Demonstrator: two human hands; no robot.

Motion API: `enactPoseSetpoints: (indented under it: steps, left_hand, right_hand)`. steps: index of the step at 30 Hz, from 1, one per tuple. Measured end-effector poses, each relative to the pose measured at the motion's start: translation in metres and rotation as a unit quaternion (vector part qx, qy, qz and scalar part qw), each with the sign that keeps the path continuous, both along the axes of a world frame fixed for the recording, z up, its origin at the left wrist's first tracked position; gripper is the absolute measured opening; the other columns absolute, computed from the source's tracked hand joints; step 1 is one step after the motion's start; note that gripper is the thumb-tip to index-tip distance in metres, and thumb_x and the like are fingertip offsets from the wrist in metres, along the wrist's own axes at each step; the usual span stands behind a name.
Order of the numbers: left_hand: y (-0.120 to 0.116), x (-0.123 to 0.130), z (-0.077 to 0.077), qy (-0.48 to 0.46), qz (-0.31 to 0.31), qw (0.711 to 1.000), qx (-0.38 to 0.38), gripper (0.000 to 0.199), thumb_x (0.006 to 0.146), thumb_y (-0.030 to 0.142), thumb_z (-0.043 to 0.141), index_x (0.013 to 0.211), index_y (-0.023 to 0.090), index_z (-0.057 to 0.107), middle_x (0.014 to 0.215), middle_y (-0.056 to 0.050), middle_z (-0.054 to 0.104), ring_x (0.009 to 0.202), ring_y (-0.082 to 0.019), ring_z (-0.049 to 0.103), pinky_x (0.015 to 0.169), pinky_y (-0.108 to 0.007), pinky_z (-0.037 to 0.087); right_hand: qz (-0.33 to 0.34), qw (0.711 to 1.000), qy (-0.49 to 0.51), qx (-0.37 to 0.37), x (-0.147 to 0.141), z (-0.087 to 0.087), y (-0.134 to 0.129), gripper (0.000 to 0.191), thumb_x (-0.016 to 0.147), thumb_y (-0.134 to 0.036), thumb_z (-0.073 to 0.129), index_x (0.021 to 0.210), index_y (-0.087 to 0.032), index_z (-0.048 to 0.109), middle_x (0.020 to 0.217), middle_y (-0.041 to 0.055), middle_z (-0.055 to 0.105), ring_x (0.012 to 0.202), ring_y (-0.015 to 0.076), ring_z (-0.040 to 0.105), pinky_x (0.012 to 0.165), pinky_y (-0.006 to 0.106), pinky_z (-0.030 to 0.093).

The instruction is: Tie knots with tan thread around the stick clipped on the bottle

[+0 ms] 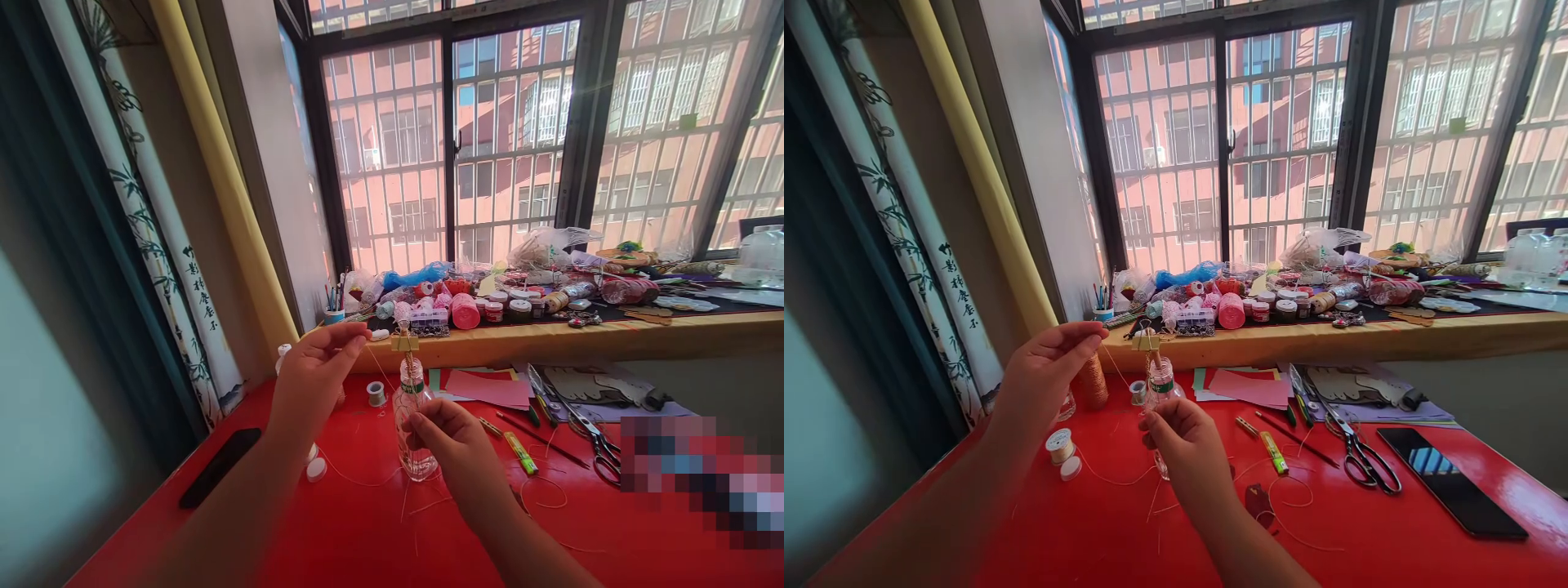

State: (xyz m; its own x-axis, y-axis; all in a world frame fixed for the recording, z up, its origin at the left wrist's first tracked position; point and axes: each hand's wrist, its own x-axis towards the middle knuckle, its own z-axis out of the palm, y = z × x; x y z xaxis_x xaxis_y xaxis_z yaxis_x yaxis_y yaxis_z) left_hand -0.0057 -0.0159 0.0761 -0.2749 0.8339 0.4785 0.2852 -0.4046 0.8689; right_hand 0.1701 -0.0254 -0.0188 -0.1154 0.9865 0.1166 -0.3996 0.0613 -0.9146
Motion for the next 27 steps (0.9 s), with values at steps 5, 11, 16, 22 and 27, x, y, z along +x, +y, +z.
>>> enactPoseSetpoints:
  steps: [5, 11, 16, 22, 27]
  left_hand:
    - [0.009, -0.003, 0.008, -0.021, -0.015, 0.999, 0.039, 0.028, 0.08, 0.043, 0.081, 0.101, 0.024, 0.082, 0.104, -0.008, 0.082, 0.082, -0.022, 0.075, 0.061, -0.029, 0.056]
    - [0.015, -0.005, 0.013, -0.057, -0.052, 0.996, 0.038, 0.027, 0.078, 0.04, 0.084, 0.099, 0.022, 0.082, 0.099, -0.007, 0.083, 0.101, -0.024, 0.074, 0.084, -0.031, 0.058]
    - [0.007, -0.006, 0.002, -0.044, -0.055, 0.997, -0.021, 0.03, 0.078, 0.043, 0.085, 0.101, 0.024, 0.083, 0.1, -0.008, 0.082, 0.092, -0.024, 0.074, 0.068, -0.03, 0.058]
    - [-0.007, -0.001, -0.003, -0.084, -0.092, 0.991, -0.054, 0.032, 0.075, 0.044, 0.088, 0.099, 0.023, 0.083, 0.091, -0.007, 0.081, 0.081, -0.02, 0.073, 0.058, -0.025, 0.054]
    - [-0.013, 0.004, -0.003, -0.094, -0.107, 0.989, -0.046, 0.031, 0.072, 0.043, 0.09, 0.092, 0.021, 0.083, 0.091, -0.008, 0.081, 0.085, -0.023, 0.075, 0.072, -0.031, 0.061]
  right_hand:
    - [0.001, 1.0, 0.001, 0.002, 0.0, -0.001, -0.001, 0.054, 0.061, -0.065, 0.092, 0.073, -0.017, 0.069, 0.074, 0.0039, 0.074, 0.064, 0.015, 0.062, 0.066, 0.029, 0.048]
    - [0.009, 1.0, 0.017, 0.006, -0.001, 0.001, -0.002, 0.052, 0.063, -0.063, 0.092, 0.073, -0.017, 0.069, 0.073, 0.0031, 0.073, 0.063, 0.0143, 0.062, 0.065, 0.029, 0.049]
    - [0.013, 0.999, 0.04, 0.011, -0.003, -0.001, -0.002, 0.049, 0.066, -0.057, 0.094, 0.083, -0.018, 0.071, 0.074, 0.0017, 0.073, 0.065, 0.0143, 0.064, 0.067, 0.029, 0.051]
    - [-0.001, 0.998, 0.063, 0.005, -0.009, -0.008, 0.001, 0.048, 0.064, -0.048, 0.097, 0.092, -0.019, 0.072, 0.073, -0.0011, 0.071, 0.062, 0.0133, 0.062, 0.064, 0.028, 0.051]
    - [-0.029, 0.997, 0.077, 0.006, -0.01, -0.005, 0.001, 0.05, 0.066, -0.054, 0.095, 0.092, -0.019, 0.072, 0.074, 0.0009, 0.073, 0.061, 0.0147, 0.063, 0.063, 0.03, 0.052]
